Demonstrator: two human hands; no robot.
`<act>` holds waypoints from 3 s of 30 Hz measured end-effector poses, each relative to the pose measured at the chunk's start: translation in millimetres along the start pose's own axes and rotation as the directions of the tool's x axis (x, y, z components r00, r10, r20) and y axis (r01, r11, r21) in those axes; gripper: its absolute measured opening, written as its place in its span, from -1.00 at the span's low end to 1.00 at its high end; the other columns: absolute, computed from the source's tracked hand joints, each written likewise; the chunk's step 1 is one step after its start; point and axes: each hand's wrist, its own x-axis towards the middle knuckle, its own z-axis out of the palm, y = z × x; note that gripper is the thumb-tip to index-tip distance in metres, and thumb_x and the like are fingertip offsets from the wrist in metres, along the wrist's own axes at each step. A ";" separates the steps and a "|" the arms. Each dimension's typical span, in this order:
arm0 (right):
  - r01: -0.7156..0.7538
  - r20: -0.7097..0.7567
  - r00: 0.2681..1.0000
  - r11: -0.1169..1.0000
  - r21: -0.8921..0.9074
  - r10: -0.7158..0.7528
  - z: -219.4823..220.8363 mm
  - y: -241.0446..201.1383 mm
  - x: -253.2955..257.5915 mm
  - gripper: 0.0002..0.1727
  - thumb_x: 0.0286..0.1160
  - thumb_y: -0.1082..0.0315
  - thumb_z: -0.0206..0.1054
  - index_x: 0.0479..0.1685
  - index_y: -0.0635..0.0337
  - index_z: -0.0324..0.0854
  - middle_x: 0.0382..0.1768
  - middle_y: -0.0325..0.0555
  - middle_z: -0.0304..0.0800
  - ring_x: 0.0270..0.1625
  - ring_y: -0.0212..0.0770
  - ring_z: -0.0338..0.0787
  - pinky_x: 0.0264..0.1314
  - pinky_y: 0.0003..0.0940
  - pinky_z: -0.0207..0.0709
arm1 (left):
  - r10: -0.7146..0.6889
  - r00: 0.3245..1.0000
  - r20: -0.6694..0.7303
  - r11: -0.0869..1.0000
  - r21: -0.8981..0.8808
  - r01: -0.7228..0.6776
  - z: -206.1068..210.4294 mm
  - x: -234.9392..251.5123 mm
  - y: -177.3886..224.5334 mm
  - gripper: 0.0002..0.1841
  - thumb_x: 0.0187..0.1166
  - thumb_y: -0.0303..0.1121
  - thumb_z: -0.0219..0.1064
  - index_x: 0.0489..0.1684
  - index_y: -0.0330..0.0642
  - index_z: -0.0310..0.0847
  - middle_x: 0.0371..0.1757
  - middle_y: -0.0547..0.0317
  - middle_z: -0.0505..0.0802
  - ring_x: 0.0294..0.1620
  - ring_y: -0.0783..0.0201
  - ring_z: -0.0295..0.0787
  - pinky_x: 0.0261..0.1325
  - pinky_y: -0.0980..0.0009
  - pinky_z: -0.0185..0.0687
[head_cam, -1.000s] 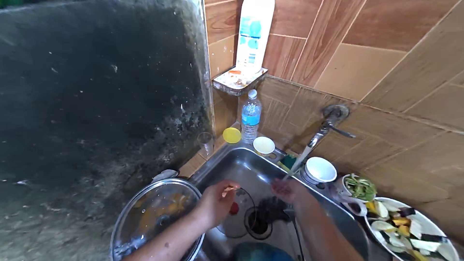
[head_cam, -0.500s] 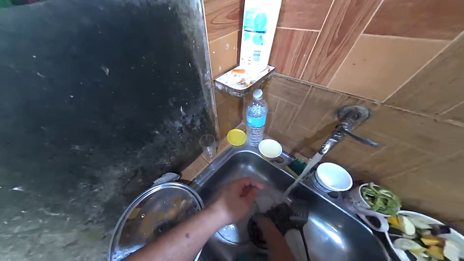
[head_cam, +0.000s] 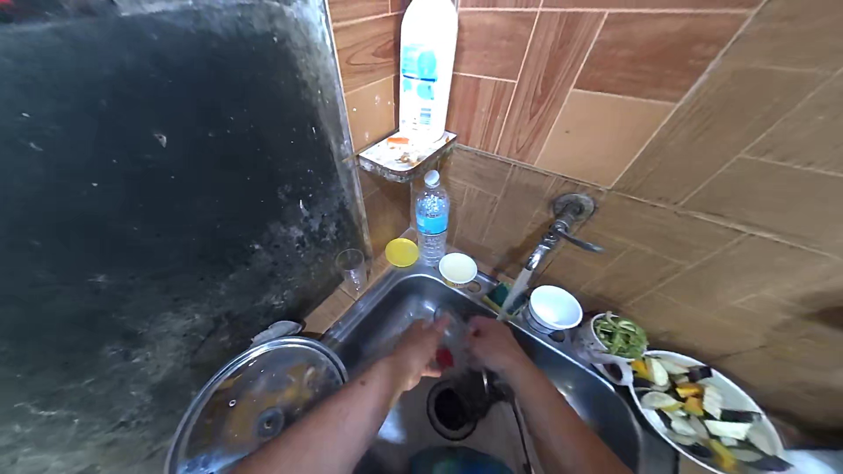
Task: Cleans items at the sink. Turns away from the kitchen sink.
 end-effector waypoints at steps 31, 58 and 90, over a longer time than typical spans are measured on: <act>-0.084 0.019 0.996 0.989 -0.121 0.087 24.2 32.3 54.3 -0.57 0.84 0.32 0.08 0.57 0.28 0.51 0.40 0.25 0.68 0.36 0.10 0.76 0.47 0.03 0.58 | 0.325 0.851 -0.411 0.924 -0.052 -0.379 -69.9 5.3 -4.9 -0.48 0.90 0.03 -0.12 0.68 0.03 0.39 0.33 -0.06 0.80 0.07 -0.01 0.86 0.05 0.04 0.78; 0.073 0.400 0.882 0.766 -0.639 0.249 187.3 106.3 50.3 -0.53 0.68 0.31 0.24 0.50 0.35 0.55 0.55 0.28 0.57 0.63 0.23 0.54 0.68 0.15 0.38 | 0.463 0.707 -0.535 0.885 0.229 -0.406 -85.0 -43.4 -20.4 -0.57 0.89 -0.09 0.02 0.57 0.01 0.55 0.25 0.04 0.86 0.16 0.12 0.90 0.16 0.04 0.84; -0.142 -0.575 0.805 0.893 -0.427 -0.147 15.3 -38.4 158.3 -0.64 0.60 0.47 0.29 0.33 0.33 0.66 0.43 0.33 0.64 0.60 0.33 0.53 0.60 0.24 0.42 | -0.083 0.951 -0.298 0.996 -0.062 0.067 -30.2 -11.6 -59.5 -0.47 0.91 0.00 -0.09 0.64 -0.13 0.41 0.40 -0.18 0.74 0.28 -0.11 0.79 0.21 -0.08 0.75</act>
